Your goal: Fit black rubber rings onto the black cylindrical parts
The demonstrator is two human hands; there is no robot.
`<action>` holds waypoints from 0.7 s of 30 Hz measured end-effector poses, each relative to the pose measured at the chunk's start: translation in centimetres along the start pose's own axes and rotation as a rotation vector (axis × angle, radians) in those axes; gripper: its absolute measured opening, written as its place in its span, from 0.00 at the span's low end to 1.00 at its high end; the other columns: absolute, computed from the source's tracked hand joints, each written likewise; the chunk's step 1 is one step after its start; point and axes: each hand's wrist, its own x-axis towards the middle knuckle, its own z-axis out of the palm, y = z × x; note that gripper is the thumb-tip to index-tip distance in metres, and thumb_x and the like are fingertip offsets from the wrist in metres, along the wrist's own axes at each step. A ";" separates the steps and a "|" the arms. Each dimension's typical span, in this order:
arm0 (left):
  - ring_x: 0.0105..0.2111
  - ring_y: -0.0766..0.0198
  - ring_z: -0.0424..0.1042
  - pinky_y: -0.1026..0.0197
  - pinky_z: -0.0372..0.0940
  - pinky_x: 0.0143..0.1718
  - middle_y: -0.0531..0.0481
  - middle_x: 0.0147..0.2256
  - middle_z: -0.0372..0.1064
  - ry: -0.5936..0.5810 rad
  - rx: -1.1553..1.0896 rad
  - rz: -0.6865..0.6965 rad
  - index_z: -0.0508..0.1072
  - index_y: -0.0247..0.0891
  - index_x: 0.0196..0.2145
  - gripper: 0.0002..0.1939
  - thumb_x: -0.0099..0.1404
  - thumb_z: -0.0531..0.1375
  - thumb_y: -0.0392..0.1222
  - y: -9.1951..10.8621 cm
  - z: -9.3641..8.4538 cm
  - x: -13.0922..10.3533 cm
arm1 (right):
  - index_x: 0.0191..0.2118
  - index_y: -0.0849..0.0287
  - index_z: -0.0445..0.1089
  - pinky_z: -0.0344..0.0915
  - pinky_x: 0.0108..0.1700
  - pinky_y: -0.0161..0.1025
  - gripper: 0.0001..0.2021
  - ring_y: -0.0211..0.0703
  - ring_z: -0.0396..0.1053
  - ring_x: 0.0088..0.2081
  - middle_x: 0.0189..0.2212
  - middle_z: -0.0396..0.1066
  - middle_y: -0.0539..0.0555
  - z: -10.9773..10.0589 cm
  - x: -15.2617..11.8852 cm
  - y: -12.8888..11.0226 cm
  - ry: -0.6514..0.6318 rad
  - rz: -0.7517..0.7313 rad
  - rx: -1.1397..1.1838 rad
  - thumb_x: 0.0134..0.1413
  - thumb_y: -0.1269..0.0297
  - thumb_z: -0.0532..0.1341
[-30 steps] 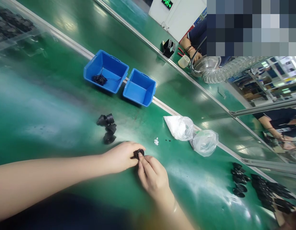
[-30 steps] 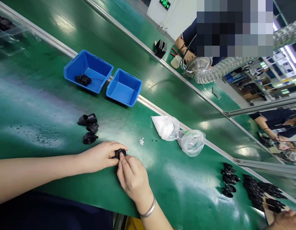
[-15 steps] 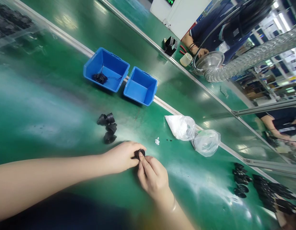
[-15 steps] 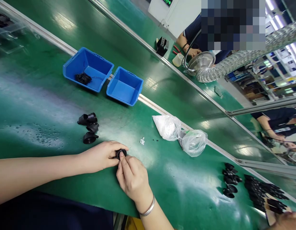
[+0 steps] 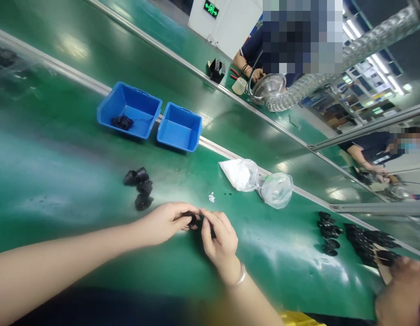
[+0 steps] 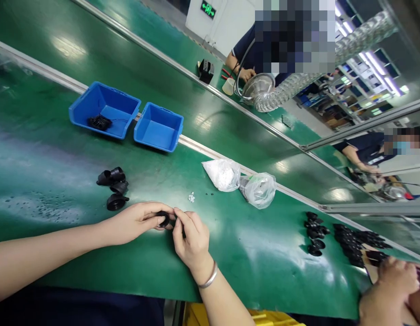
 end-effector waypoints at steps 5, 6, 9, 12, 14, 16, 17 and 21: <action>0.46 0.56 0.74 0.53 0.69 0.52 0.45 0.45 0.72 0.010 0.052 -0.031 0.73 0.35 0.46 0.14 0.65 0.56 0.43 0.3 0.1 -0.2 | 0.56 0.58 0.67 0.71 0.36 0.39 0.22 0.41 0.70 0.35 0.37 0.71 0.58 0.1 -0.1 0.3 0.017 -0.001 -0.008 0.57 0.81 0.57; 0.45 0.56 0.75 0.52 0.69 0.52 0.45 0.46 0.72 0.016 0.051 -0.040 0.73 0.35 0.46 0.15 0.65 0.56 0.43 0.3 0.1 -0.2 | 0.56 0.58 0.66 0.71 0.36 0.39 0.22 0.41 0.70 0.35 0.37 0.71 0.57 0.0 0.0 0.3 0.018 -0.005 -0.011 0.57 0.80 0.57; 0.42 0.55 0.76 0.51 0.72 0.48 0.44 0.46 0.72 0.026 0.067 -0.062 0.71 0.36 0.49 0.18 0.65 0.56 0.45 0.3 0.1 -0.2 | 0.59 0.59 0.62 0.71 0.35 0.38 0.23 0.41 0.70 0.35 0.37 0.71 0.57 -0.6 0.5 0.2 -0.051 -0.074 -0.010 0.58 0.76 0.55; 0.47 0.52 0.74 0.53 0.72 0.49 0.43 0.49 0.72 0.055 0.205 -0.057 0.70 0.37 0.51 0.20 0.64 0.56 0.47 -0.1 0.1 -0.3 | 0.61 0.63 0.58 0.70 0.36 0.40 0.24 0.43 0.71 0.35 0.36 0.72 0.56 -0.6 0.6 -0.2 -0.220 -0.205 -0.071 0.60 0.67 0.56; 0.51 0.51 0.72 0.54 0.70 0.52 0.42 0.52 0.70 0.073 0.338 -0.048 0.70 0.39 0.52 0.20 0.64 0.56 0.50 -0.6 0.0 -0.5 | 0.59 0.64 0.60 0.70 0.36 0.40 0.22 0.43 0.71 0.36 0.35 0.73 0.55 -0.1 0.5 -0.5 -0.279 -0.278 -0.174 0.62 0.60 0.55; 0.53 0.52 0.71 0.54 0.68 0.54 0.43 0.55 0.68 0.056 0.432 -0.029 0.68 0.43 0.54 0.21 0.66 0.55 0.52 -1.3 -0.1 -0.6 | 0.55 0.62 0.64 0.68 0.37 0.38 0.19 0.42 0.72 0.38 0.37 0.75 0.54 0.3 0.4 -0.4 -0.281 -0.317 -0.266 0.65 0.55 0.54; 0.54 0.52 0.70 0.54 0.68 0.55 0.44 0.56 0.67 0.047 0.481 -0.024 0.67 0.44 0.55 0.22 0.67 0.54 0.54 -1.6 -0.2 -0.7 | 0.53 0.61 0.65 0.67 0.37 0.36 0.19 0.40 0.73 0.38 0.38 0.76 0.54 0.2 0.4 -0.3 -0.280 -0.329 -0.289 0.66 0.53 0.53; 0.54 0.50 0.71 0.50 0.68 0.54 0.43 0.55 0.69 0.015 0.549 -0.033 0.58 0.48 0.62 0.29 0.67 0.54 0.58 -2.1 -0.4 -0.7 | 0.51 0.54 0.67 0.66 0.37 0.33 0.18 0.38 0.74 0.38 0.39 0.77 0.51 -3.9 1.0 1.5 -0.330 -0.108 -0.329 0.62 0.49 0.56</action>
